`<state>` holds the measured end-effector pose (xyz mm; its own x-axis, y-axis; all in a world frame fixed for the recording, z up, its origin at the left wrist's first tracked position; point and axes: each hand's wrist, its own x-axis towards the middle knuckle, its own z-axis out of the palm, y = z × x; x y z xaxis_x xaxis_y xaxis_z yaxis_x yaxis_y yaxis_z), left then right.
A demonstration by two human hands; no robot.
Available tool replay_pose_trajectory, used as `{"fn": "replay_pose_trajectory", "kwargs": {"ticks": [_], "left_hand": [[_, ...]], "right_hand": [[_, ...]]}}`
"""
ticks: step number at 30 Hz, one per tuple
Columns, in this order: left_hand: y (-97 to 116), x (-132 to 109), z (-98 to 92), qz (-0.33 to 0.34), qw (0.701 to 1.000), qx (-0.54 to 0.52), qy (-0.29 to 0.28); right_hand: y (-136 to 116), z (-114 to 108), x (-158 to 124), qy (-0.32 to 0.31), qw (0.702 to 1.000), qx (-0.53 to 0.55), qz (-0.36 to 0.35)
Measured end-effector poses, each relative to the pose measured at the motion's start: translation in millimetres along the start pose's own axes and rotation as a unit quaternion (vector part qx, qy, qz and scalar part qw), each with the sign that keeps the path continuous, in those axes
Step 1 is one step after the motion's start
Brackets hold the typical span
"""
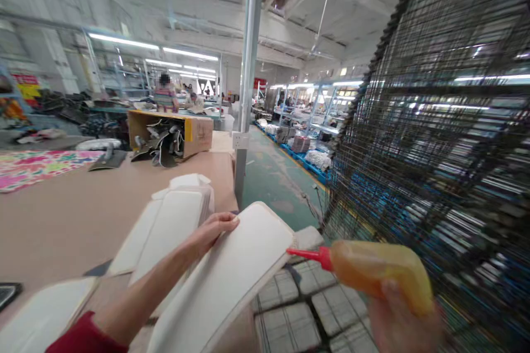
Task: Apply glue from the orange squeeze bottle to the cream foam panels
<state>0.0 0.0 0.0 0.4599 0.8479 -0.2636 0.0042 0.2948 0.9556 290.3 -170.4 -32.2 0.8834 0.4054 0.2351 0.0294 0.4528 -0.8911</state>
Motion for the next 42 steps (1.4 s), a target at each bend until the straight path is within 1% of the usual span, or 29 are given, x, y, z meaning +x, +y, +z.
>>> {"fn": "replay_pose_trajectory", "kwargs": {"ticks": [3, 6, 9, 15, 21, 26, 32, 42], "left_hand": [[-2.3, -1.1, 0.7, 0.000, 1.000, -0.017, -0.005], [-3.5, -4.0, 0.5, 0.000, 1.000, -0.028, -0.007], [-3.4, -7.1, -1.0, -0.003, 1.000, -0.029, -0.006], [-3.3, -9.5, -6.1, -0.026, 0.999, -0.030, -0.017], [-6.4, -8.2, -11.8, -0.031, 0.999, -0.033, -0.028], [-8.4, -4.4, -11.1, -0.045, 0.998, -0.049, -0.024], [-9.7, -0.8, -13.5, -0.050, 0.996, -0.065, -0.035], [-11.2, -2.6, -14.0, -0.042, 0.996, -0.072, -0.021]], "right_hand": [[-10.8, 11.6, 1.2, -0.020, 1.000, 0.007, -0.008], [-15.9, 21.1, 4.0, -0.038, 0.999, 0.035, -0.001], [-16.1, 28.2, 7.5, -0.054, 0.996, 0.062, 0.016], [-14.7, 37.3, 14.7, -0.077, 0.994, 0.073, 0.023], [-11.1, 42.3, 15.1, -0.086, 0.993, 0.074, 0.033], [-5.7, 43.4, 10.3, -0.097, 0.991, 0.079, 0.052], [-1.7, 42.5, 8.1, -0.099, 0.989, 0.090, 0.066], [2.3, 47.8, 2.9, -0.094, 0.988, 0.093, 0.077]]}}
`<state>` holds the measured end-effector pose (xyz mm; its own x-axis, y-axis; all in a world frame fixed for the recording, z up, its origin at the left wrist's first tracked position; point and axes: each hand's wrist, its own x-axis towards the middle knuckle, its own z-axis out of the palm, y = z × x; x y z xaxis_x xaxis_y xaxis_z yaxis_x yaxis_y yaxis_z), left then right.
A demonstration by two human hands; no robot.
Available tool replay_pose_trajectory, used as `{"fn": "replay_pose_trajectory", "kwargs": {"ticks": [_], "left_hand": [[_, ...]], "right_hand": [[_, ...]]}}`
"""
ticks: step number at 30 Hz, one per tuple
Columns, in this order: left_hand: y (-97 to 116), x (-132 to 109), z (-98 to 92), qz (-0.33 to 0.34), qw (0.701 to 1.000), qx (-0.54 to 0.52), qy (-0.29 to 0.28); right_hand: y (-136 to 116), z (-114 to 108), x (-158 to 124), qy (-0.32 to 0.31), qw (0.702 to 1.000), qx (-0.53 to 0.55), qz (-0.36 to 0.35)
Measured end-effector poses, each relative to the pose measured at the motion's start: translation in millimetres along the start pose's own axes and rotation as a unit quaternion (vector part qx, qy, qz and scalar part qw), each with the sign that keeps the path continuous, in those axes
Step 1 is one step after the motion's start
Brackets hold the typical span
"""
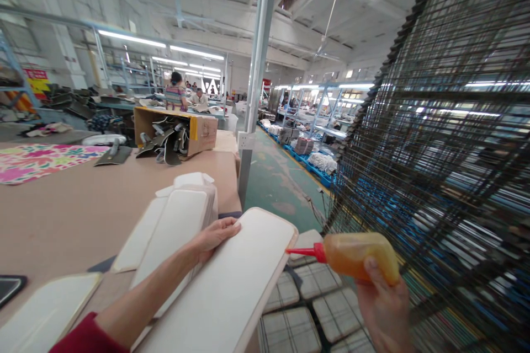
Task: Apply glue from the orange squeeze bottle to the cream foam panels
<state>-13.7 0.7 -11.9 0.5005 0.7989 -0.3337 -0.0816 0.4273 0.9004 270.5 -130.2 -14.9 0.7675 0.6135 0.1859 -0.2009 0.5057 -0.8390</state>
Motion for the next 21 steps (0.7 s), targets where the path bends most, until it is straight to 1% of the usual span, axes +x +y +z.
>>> {"fn": "replay_pose_trajectory", "kwargs": {"ticks": [10, 14, 19, 21], "left_hand": [[-0.6, 2.2, -4.8, -0.004, 1.000, 0.015, 0.002], [-3.3, 7.6, -7.3, -0.003, 1.000, 0.019, 0.005], [-5.1, 16.4, -10.1, -0.006, 0.999, 0.036, 0.002], [-4.6, 19.0, -10.2, -0.005, 0.999, 0.038, 0.002]], "right_hand": [[-3.8, 1.4, -9.7, 0.000, 1.000, -0.004, 0.021], [-3.9, 1.8, -13.3, -0.002, 0.999, -0.007, 0.039], [-2.3, 2.4, -16.1, 0.019, 0.999, -0.003, 0.046], [-2.3, 1.4, -17.4, 0.019, 0.999, -0.006, 0.047]]}}
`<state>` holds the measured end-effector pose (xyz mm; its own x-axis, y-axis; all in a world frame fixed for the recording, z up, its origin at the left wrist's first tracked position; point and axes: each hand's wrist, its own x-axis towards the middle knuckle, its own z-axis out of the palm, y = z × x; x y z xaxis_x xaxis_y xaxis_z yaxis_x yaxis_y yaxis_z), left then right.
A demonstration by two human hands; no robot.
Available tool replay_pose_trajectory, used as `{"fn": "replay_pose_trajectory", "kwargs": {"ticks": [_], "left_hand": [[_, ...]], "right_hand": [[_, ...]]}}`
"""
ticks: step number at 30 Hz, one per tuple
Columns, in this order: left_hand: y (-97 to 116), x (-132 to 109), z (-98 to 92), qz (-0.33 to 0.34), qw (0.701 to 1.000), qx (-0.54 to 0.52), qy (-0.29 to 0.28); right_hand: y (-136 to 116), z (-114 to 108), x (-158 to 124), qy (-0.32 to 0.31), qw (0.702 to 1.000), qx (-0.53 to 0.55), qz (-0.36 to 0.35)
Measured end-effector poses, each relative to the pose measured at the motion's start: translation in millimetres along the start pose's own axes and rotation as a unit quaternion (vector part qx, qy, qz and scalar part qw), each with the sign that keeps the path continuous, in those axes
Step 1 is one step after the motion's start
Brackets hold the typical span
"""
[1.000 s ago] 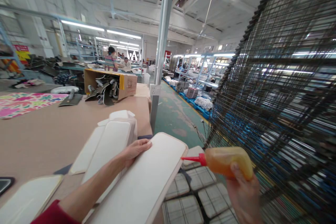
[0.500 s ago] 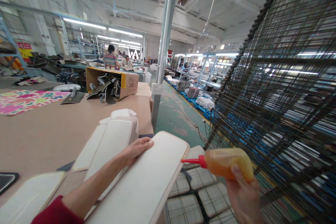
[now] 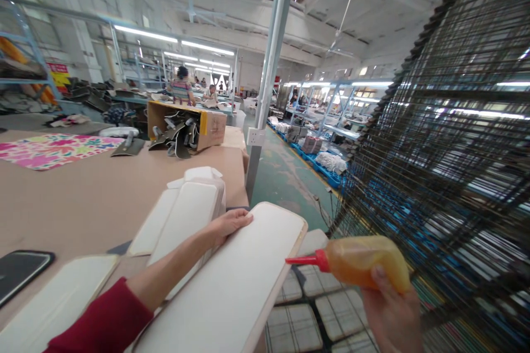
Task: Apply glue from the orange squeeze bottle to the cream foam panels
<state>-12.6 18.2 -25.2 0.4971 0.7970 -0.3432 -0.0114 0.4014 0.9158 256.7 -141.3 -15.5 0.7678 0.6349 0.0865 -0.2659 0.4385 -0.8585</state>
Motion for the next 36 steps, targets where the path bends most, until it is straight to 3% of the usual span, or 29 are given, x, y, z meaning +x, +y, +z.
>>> {"fn": "replay_pose_trajectory", "kwargs": {"ticks": [6, 16, 23, 28, 36], "left_hand": [[1.9, 3.4, 1.2, 0.002, 1.000, -0.007, 0.003], [2.8, 12.7, 2.3, -0.004, 1.000, -0.004, -0.021], [3.9, 24.8, 5.4, -0.001, 1.000, 0.001, -0.001], [5.7, 32.6, 6.5, 0.000, 1.000, 0.004, -0.005], [8.9, 47.4, 3.4, -0.002, 1.000, 0.010, -0.007]], "right_hand": [[-2.2, -3.4, -5.5, -0.042, 0.999, -0.014, -0.009], [-8.1, -1.2, -16.9, -0.027, 0.999, -0.012, 0.020], [-7.5, -0.6, -17.8, -0.029, 0.998, -0.016, 0.046], [-9.1, -2.3, -19.9, -0.083, 0.995, -0.048, 0.032], [-14.3, 0.4, -27.5, 0.011, 0.998, -0.041, 0.051]]}}
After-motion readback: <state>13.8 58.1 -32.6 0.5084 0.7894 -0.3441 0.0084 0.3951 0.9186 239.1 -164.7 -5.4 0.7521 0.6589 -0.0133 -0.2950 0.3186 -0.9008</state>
